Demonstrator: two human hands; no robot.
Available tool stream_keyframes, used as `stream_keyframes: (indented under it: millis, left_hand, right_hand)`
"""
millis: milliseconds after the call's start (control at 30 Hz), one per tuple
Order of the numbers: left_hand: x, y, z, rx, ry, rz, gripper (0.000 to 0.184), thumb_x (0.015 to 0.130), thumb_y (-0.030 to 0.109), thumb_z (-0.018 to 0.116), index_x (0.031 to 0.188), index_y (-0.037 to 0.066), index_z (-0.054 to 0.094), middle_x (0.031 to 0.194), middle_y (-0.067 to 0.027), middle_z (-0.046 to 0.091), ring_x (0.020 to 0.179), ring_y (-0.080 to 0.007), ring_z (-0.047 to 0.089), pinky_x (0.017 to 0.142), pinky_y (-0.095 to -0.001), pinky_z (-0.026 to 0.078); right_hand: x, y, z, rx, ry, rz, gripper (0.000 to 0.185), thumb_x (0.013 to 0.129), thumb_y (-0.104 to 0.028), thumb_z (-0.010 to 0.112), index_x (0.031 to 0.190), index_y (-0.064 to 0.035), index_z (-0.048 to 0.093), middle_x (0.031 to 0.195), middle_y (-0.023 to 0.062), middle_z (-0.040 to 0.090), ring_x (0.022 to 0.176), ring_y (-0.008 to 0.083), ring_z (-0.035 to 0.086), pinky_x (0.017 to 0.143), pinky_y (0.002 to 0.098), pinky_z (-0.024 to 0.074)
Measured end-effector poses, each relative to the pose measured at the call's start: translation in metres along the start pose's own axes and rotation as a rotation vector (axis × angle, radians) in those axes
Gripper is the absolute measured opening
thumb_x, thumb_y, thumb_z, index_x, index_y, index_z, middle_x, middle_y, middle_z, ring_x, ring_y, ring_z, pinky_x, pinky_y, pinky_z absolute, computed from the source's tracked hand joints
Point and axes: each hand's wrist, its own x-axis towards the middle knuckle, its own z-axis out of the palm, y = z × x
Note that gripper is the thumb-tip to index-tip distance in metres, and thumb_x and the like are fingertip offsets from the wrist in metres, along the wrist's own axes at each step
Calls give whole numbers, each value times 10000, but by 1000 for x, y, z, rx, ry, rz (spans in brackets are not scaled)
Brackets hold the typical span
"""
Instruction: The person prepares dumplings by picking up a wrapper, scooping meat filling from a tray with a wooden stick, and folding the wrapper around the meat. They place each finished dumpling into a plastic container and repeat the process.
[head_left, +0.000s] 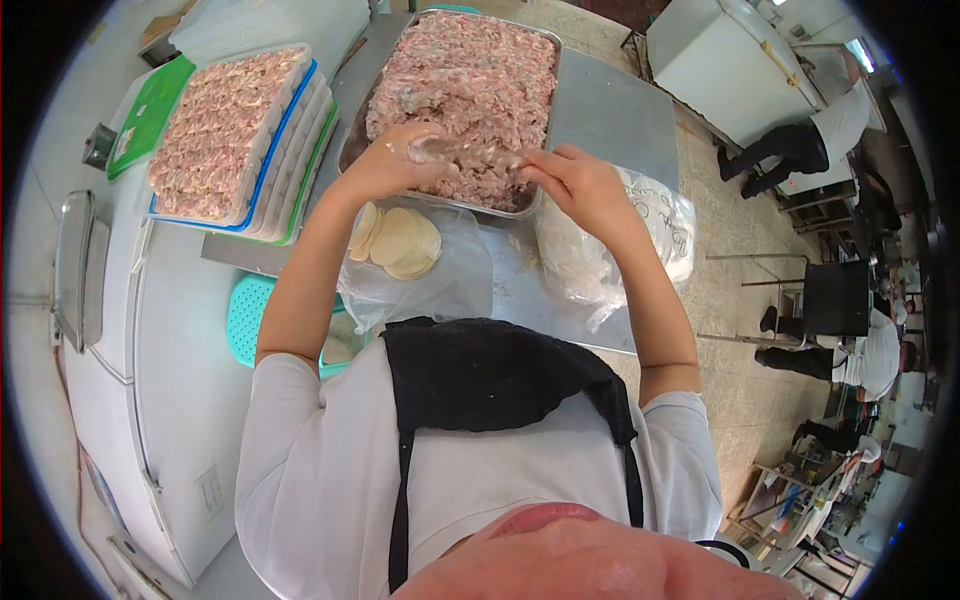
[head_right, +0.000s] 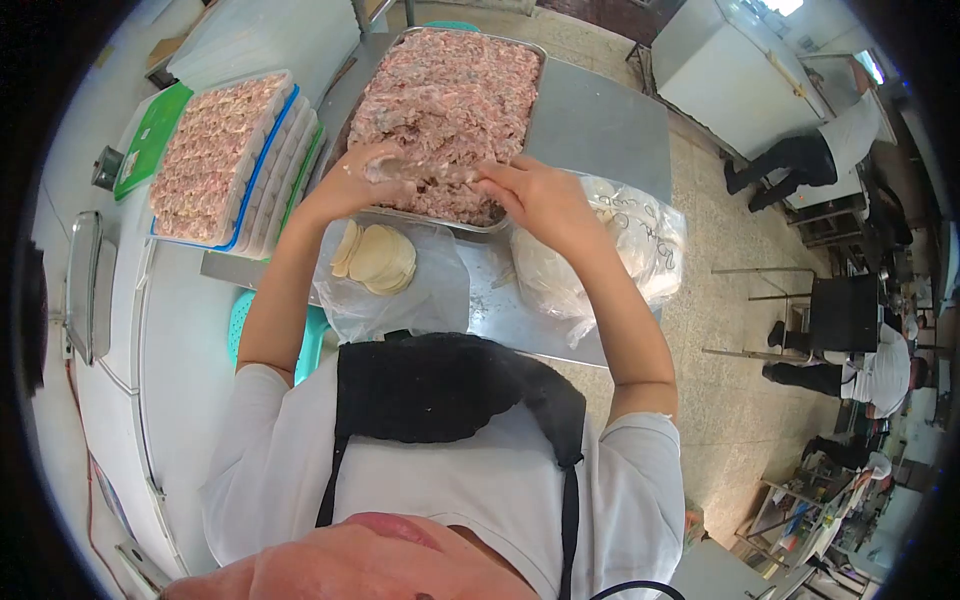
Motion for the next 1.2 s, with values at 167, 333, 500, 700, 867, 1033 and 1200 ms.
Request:
stream_keyframes:
  millis: [167, 333, 500, 700, 867, 1033, 1200]
  left_hand:
    - [-3, 6, -9, 19, 1, -237, 438, 730, 299, 778, 1014, 5, 618, 913, -101, 631, 877, -182, 574, 805, -324, 463]
    - [-30, 16, -21, -204, 154, -224, 465, 713, 276, 797, 1070, 35, 621, 1000, -107, 640, 915, -199, 580, 847, -340, 460]
    - [-41, 8, -49, -42, 56, 78, 461, 731, 182, 784, 1127, 20, 611, 1048, -106, 629, 955, -159, 597, 851, -309, 463]
    - [-83, -5, -93, -22, 151, -38, 435, 712, 195, 803, 1073, 44, 612, 916, -44, 619, 890, -140, 572, 759, -294, 461]
    - [-123, -8, -146, 32, 59, -141, 505, 698, 232, 821, 1114, 49, 600, 994, -37, 614, 812, -101, 558, 618, -269, 435]
    - [-157, -29, -174, -55, 164, 44, 613, 661, 347, 849, 1122, 21, 610, 903, -74, 651, 731, -112, 560, 640, -268, 459]
    - [-189, -71, -204, -16, 314, 4, 566, 689, 275, 834, 1150, 32, 611, 953, -62, 639, 798, -98, 564, 698, -256, 472]
  right_hand:
    - [0, -26, 8, -389, 144, 6, 230, 894, -276, 596, 1062, -132, 658, 775, 83, 603, 707, 290, 614, 601, 403, 496]
    - [1, -34, -23, 5, 162, 75, 253, 907, -274, 582, 1046, -80, 665, 894, 118, 671, 817, 323, 635, 700, 382, 512]
    - [11, -70, 13, 64, 79, -17, 269, 919, -290, 563, 1000, -61, 677, 980, 130, 676, 899, 335, 629, 789, 361, 504]
    - [49, -140, 22, -214, 117, 9, 262, 907, -307, 574, 1024, -94, 671, 885, 110, 658, 818, 328, 636, 703, 404, 512]
    - [79, -172, 54, -313, 83, -4, 253, 900, -293, 588, 1040, -97, 667, 857, 101, 651, 804, 323, 635, 690, 416, 511]
    - [99, -209, 74, -132, 117, -104, 280, 924, -261, 562, 1085, -47, 643, 958, 164, 659, 878, 335, 633, 754, 393, 495]
    - [117, -216, 115, -59, 43, -21, 294, 941, -270, 534, 1120, -53, 619, 1022, 153, 661, 907, 351, 631, 775, 394, 508]
